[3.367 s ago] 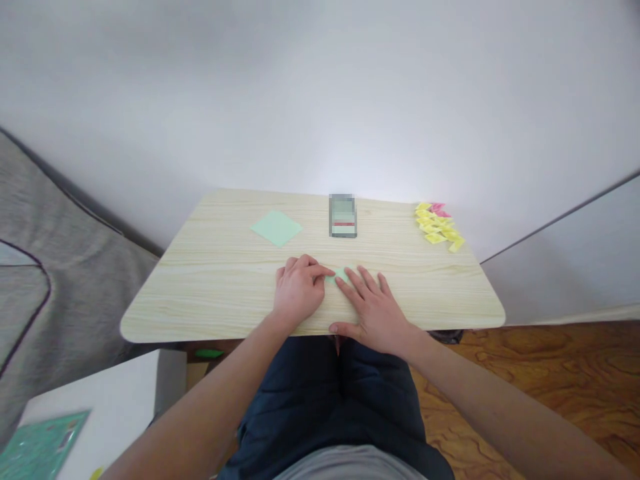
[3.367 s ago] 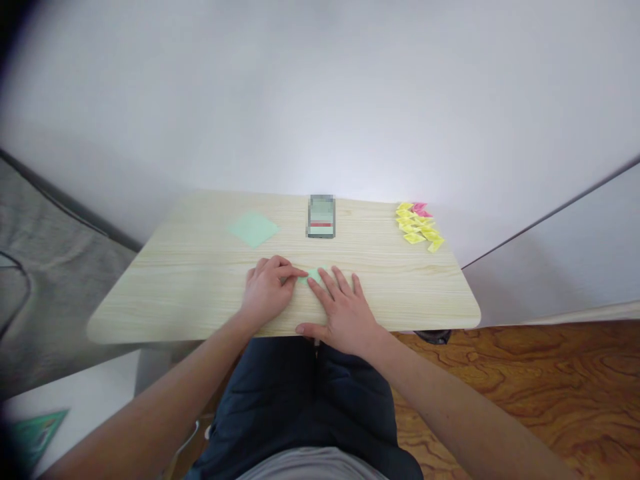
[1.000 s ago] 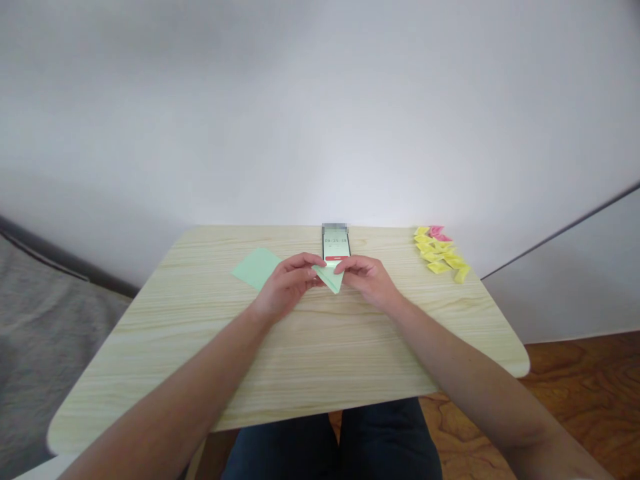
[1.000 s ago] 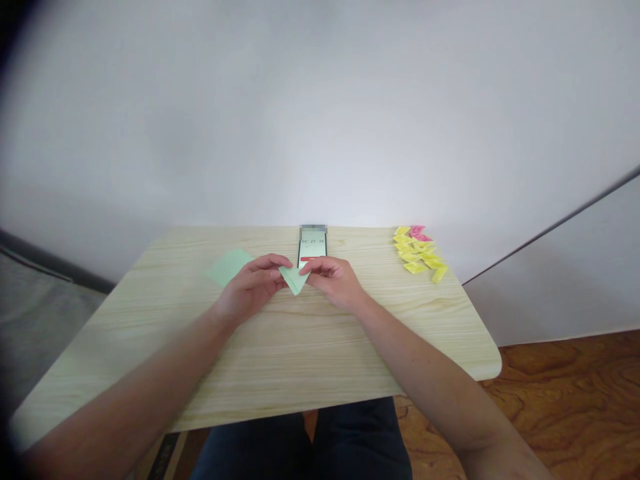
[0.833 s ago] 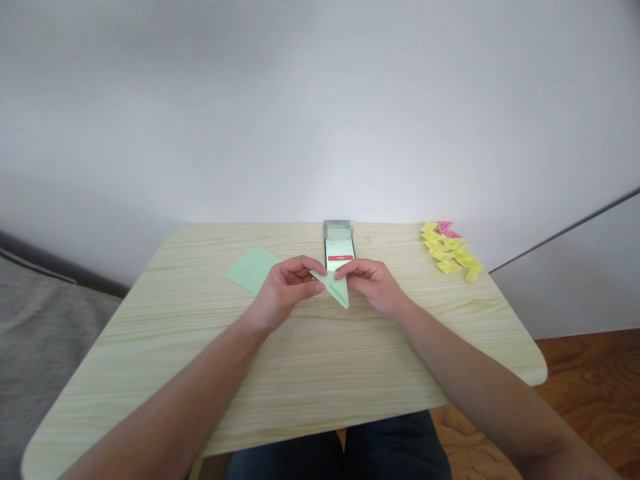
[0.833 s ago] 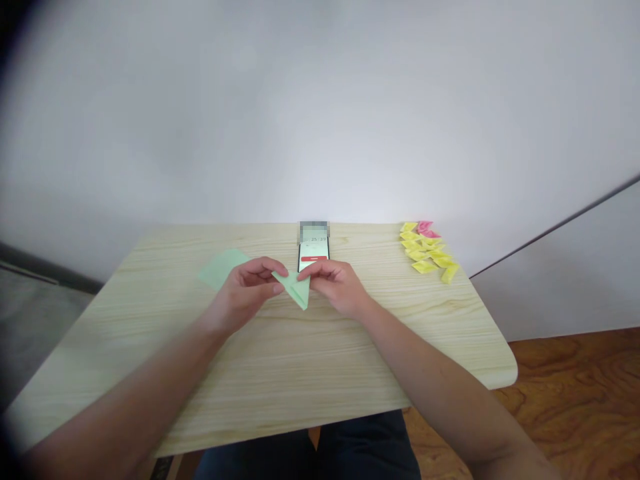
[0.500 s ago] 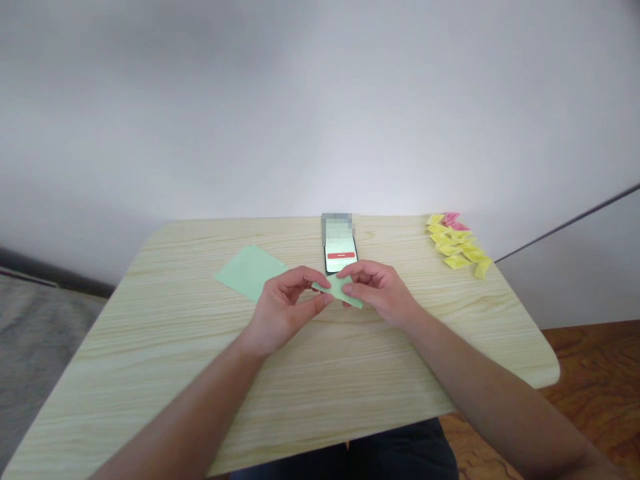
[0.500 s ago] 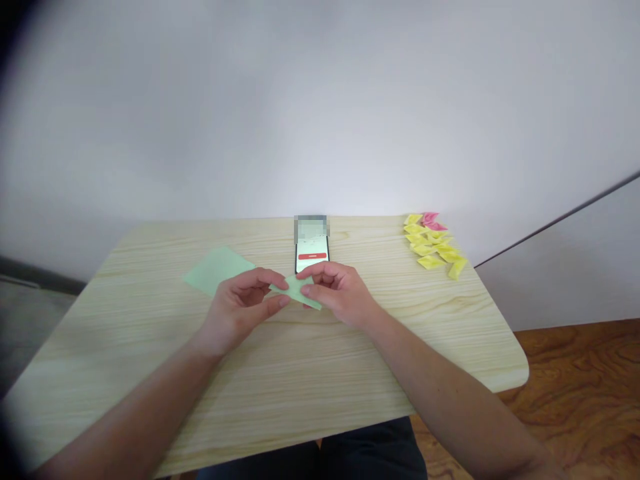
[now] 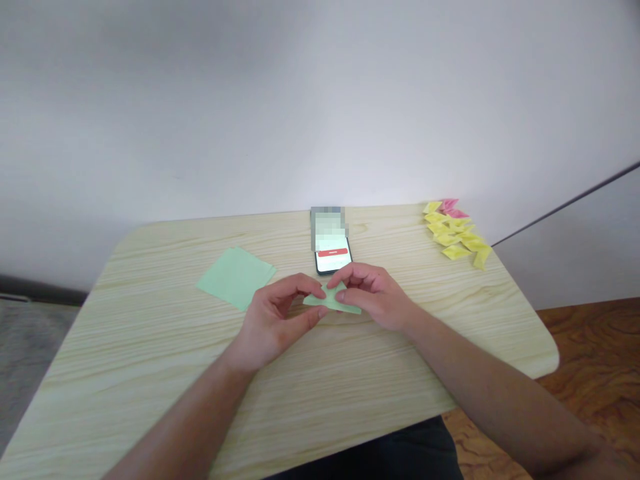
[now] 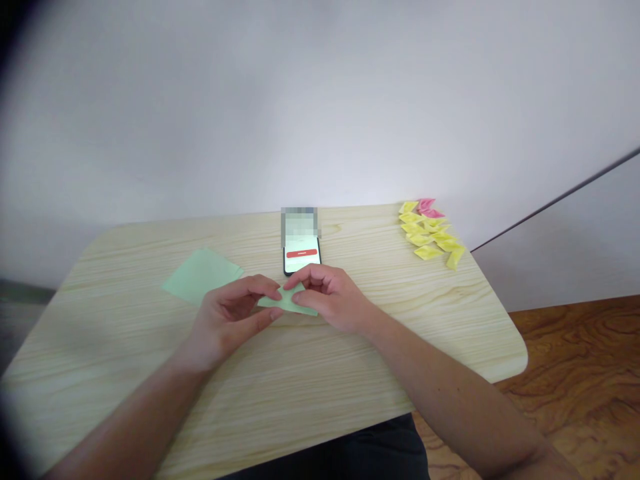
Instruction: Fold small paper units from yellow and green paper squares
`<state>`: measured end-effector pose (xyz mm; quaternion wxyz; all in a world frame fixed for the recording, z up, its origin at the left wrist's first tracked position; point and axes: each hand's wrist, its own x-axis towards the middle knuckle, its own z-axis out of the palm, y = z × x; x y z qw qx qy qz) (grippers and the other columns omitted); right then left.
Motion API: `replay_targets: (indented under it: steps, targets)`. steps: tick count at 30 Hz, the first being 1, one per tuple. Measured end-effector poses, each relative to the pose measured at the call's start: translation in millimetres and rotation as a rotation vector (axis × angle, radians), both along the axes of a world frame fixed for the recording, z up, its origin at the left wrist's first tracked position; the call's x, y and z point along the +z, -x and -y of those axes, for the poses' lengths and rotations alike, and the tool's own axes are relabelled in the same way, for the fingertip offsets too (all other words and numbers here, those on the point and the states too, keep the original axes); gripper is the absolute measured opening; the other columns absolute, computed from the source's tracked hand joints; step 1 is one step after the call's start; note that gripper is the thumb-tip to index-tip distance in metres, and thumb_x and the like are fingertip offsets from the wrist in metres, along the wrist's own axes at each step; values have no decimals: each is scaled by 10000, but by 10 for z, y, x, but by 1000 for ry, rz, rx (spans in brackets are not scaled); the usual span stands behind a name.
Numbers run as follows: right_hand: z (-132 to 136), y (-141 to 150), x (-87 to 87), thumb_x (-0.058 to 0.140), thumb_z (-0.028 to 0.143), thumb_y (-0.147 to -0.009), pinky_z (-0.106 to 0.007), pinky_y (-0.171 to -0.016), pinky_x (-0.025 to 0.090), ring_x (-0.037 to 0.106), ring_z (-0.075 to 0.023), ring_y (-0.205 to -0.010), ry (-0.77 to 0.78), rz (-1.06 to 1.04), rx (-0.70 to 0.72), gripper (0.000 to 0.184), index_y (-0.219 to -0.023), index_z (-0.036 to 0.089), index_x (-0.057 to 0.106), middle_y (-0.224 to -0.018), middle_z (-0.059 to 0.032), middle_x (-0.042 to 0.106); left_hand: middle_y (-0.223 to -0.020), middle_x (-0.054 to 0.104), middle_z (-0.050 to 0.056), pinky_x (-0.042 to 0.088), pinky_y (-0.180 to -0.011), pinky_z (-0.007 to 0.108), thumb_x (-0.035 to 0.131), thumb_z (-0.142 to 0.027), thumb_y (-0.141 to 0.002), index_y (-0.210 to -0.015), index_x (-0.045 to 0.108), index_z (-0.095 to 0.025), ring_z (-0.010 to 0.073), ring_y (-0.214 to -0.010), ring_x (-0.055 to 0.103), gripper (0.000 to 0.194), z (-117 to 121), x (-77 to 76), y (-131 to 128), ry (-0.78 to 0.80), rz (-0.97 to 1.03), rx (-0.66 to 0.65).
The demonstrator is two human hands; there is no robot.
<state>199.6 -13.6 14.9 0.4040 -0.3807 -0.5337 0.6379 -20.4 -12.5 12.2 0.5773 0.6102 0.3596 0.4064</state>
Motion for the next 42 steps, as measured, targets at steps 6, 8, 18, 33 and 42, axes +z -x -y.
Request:
replay_targets:
  steps: [6, 8, 18, 33, 42]
  targets:
    - [10, 13, -26, 716, 237, -857, -242, -553, 326, 442, -106, -612, -21, 62, -17, 133, -989, 228, 722, -726, 33, 562, -938, 713, 71, 549, -788, 357, 803, -269, -801, -939, 746, -227, 228, -907, 659, 155, 7, 16, -13, 10, -34, 13]
    - [12, 16, -26, 712, 239, -862, -241, -553, 331, 444, -105, -613, -23, 70, -16, 130, -991, 229, 719, -724, 34, 560, -908, 712, 64, 537, -765, 343, 801, -280, -806, -910, 746, -225, 217, -874, 650, 129, 9, 18, -21, -4, -54, 28]
    - [49, -10, 32, 852, 316, -776, -318, -774, 523, 638, -171, -849, -146, 100, 0, 400, -1143, 245, 708, -964, -20, 699, -868, 743, 33, 523, -737, 301, 804, -294, -816, -868, 749, -209, 169, -790, 657, 114, 10, 5, -83, -13, -57, 180]
    - [80, 22, -48, 785, 336, -862, -322, -764, 578, 734, -181, -799, -263, 202, -228, 159, -960, 213, 762, -876, -36, 778, -814, 711, 25, 487, -656, 266, 829, -284, -779, -840, 719, -174, 135, -714, 612, 167, -19, 52, -103, -6, 12, 281]
    - [53, 38, 12, 782, 344, -867, -287, -701, 592, 742, -157, -718, -119, 83, -112, 172, -910, 183, 737, -797, -17, 755, -833, 672, 14, 457, -680, 251, 834, -206, -774, -860, 687, -173, 127, -766, 602, 174, -5, -51, -82, -93, 36, 204]
